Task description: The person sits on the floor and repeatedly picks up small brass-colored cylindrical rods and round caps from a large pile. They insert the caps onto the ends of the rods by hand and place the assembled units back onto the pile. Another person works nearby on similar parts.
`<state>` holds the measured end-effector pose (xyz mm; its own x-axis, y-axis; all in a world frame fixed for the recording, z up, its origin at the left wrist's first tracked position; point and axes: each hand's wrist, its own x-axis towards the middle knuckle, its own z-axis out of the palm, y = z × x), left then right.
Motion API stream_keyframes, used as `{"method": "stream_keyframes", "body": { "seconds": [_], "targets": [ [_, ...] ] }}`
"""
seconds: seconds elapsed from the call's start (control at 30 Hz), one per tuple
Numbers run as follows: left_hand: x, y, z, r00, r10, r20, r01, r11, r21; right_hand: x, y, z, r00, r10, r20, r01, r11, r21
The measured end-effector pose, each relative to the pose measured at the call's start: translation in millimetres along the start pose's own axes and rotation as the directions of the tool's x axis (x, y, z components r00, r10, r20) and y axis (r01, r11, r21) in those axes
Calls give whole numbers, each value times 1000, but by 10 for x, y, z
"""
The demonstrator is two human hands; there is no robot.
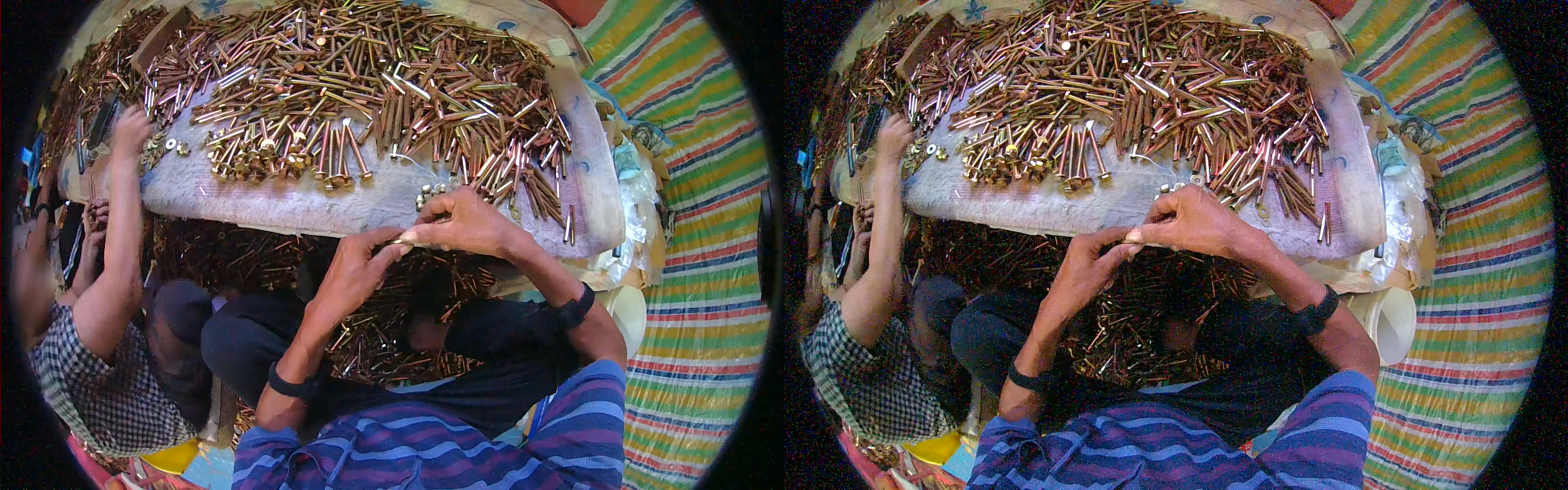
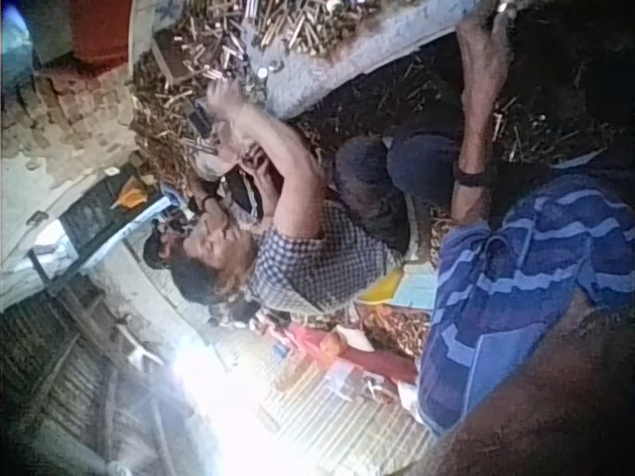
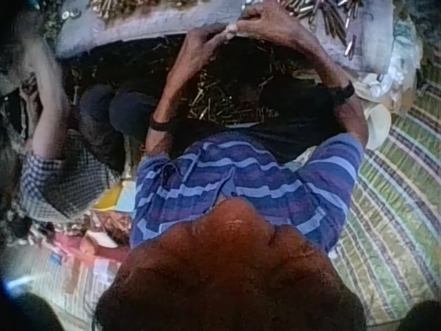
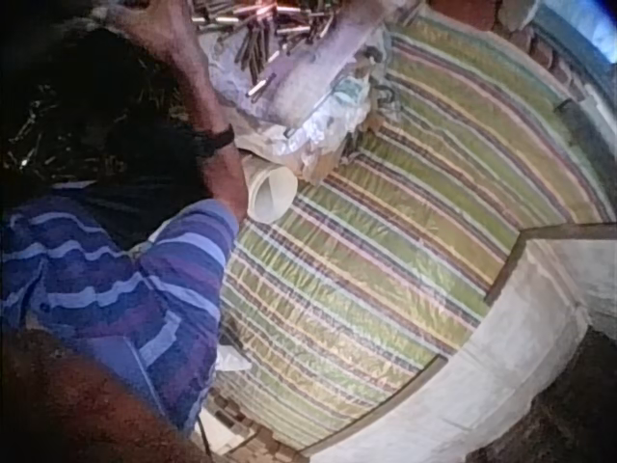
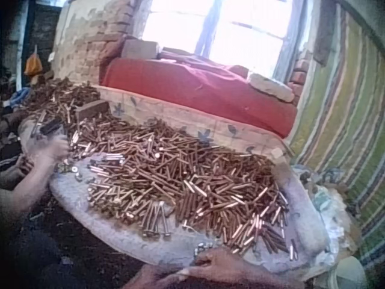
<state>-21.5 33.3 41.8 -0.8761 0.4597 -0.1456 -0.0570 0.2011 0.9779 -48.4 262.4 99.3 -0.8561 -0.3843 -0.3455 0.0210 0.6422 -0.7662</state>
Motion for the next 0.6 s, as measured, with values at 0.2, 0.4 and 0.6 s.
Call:
{"method": "stream_keyframes", "body": {
  "seconds": [0.2, 0.4, 0.6],
  "targets": [
    [41, -19, -43, 993, -97, -63, 88, 987, -134, 111, 91, -197, 988, 67, -140, -28, 964, 263],
    [44, -23, -48, 988, -139, -64, 120, 963, -242, 287, 275, -212, 938, -98, -332, -50, 911, -409],
    [59, -104, -74, 990, -130, -57, 114, 968, -225, 359, 311, -186, 959, -71, -275, -69, 880, -470]
  ]
}}
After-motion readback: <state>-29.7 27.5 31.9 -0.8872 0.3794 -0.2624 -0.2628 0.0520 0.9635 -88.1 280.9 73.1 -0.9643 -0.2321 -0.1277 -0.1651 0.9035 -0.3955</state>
